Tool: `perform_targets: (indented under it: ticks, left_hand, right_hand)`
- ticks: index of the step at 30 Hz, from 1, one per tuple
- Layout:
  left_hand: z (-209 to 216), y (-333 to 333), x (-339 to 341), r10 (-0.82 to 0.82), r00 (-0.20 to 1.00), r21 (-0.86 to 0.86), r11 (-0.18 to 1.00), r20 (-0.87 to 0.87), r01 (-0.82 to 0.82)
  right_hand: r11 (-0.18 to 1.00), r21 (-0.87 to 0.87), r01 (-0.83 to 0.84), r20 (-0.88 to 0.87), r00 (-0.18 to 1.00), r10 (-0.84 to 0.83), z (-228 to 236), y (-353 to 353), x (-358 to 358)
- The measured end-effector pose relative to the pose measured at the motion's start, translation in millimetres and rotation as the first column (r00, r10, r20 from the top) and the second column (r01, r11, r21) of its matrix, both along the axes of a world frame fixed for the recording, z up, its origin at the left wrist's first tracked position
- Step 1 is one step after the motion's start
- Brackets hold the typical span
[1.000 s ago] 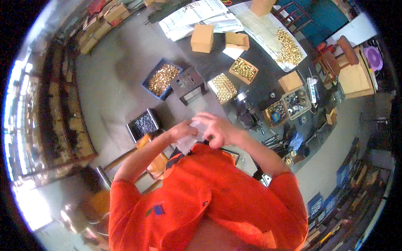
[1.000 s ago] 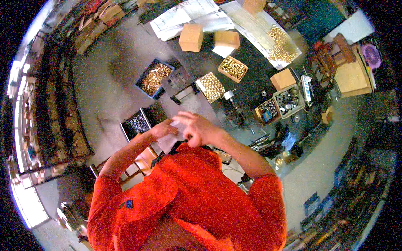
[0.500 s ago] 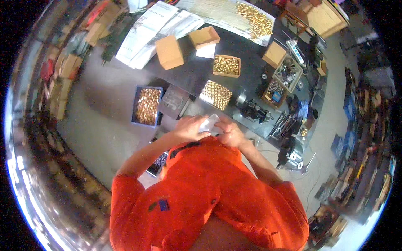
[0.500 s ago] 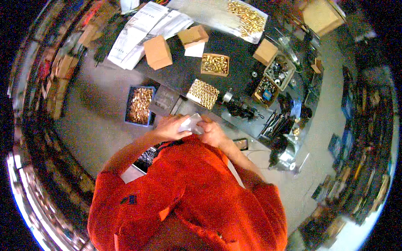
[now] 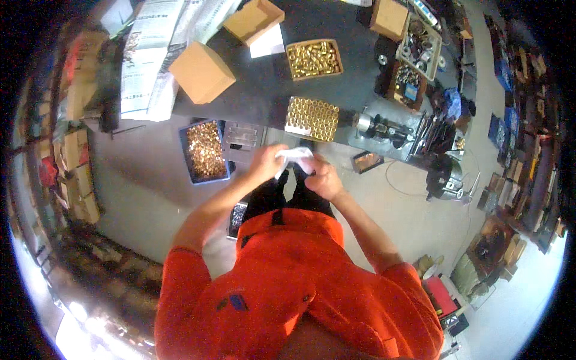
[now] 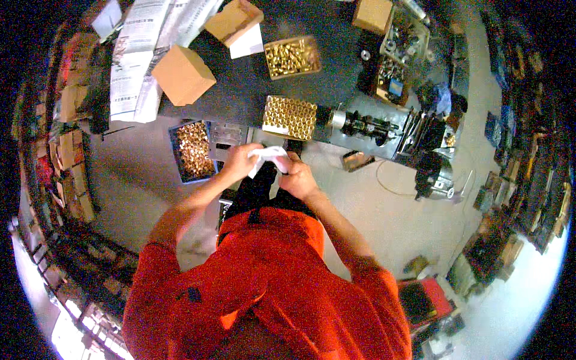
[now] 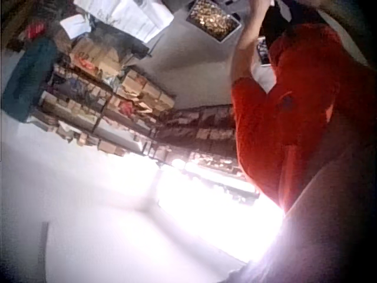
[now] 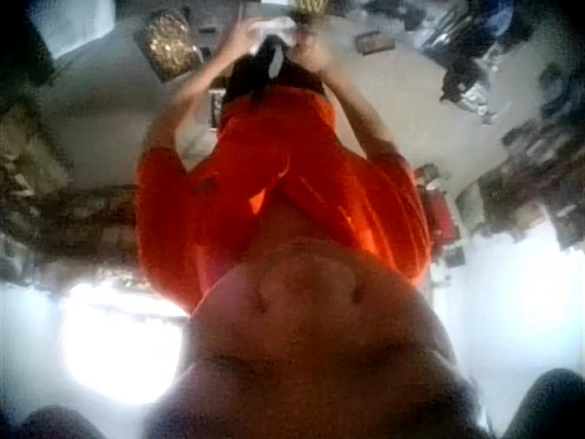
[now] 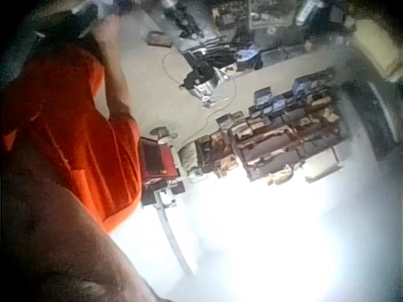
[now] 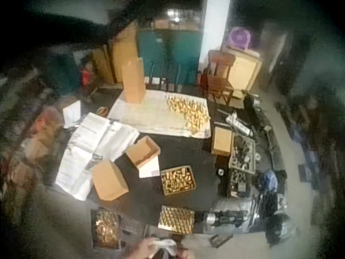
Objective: The person retrieves a white poly mailer, places it on a workbench, and folds it. They then pick up a small cardboard box, place it on the table, and use a pen to write on the box. The person repeats this labeling process on a second box.
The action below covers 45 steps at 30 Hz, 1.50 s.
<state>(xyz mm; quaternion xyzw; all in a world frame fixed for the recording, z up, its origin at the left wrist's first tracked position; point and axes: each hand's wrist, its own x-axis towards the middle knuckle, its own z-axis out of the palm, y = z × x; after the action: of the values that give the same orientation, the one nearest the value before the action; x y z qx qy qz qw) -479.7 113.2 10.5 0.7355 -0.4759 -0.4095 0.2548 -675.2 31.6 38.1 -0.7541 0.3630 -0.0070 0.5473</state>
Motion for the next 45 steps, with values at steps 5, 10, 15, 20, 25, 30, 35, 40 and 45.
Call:
perform_targets:
  ticks: [5,10,15,20,25,30,35,40,45]
  left_hand:
    - [-43.7,-18.7,3.9,0.265,0.957,-0.086,0.957,-0.12,-0.276]
    - [-54.3,-18.9,-10.0,0.38,0.912,0.066,0.925,-0.156,-0.374]
    - [-68.1,-8.8,-24.9,0.374,0.921,0.067,0.927,-0.11,-0.368]
    - [-48.9,-16.3,-24.7,0.665,0.498,0.413,0.742,-0.557,-0.528]
    - [-6.0,-31.8,-27.7,0.633,0.05,0.538,0.693,-0.772,-0.48]
    - [-31.8,-24.2,-25.3,0.646,0.081,0.537,0.692,-0.759,-0.482]
    - [-38.1,-28.1,-34.7,0.62,0.0,0.483,0.612,-0.785,-0.626]
    - [-42.3,-25.4,-44.9,0.605,-0.05,0.459,0.545,-0.795,-0.702]
    - [-64.2,-13.0,-52.6,0.675,-0.067,0.52,0.497,-0.735,-0.695]
  right_hand:
    - [0.981,-0.18,0.08,-0.031,0.996,-0.086,-25.1,-0.5,27.8]
    - [0.98,-0.198,0.007,-0.104,0.994,-0.028,-17.2,5.3,29.4]
    - [0.968,-0.249,0.023,-0.034,0.999,-0.032,-17.4,10.8,43.2]
    - [0.917,-0.374,-0.136,-0.117,0.988,0.099,-6.4,9.2,47.7]
    - [0.88,-0.399,-0.258,-0.208,0.96,0.187,-6.7,4.7,51.9]
    - [0.951,-0.27,-0.153,0.083,0.98,0.181,-24.5,-5.4,43.5]
    - [0.984,-0.008,0.179,0.294,0.941,-0.169,-28.0,-4.0,32.9]
    - [0.777,0.558,0.291,0.242,0.839,-0.488,-46.8,3.1,30.1]
    - [0.689,0.638,0.343,0.171,0.81,-0.561,-51.8,-1.8,29.4]
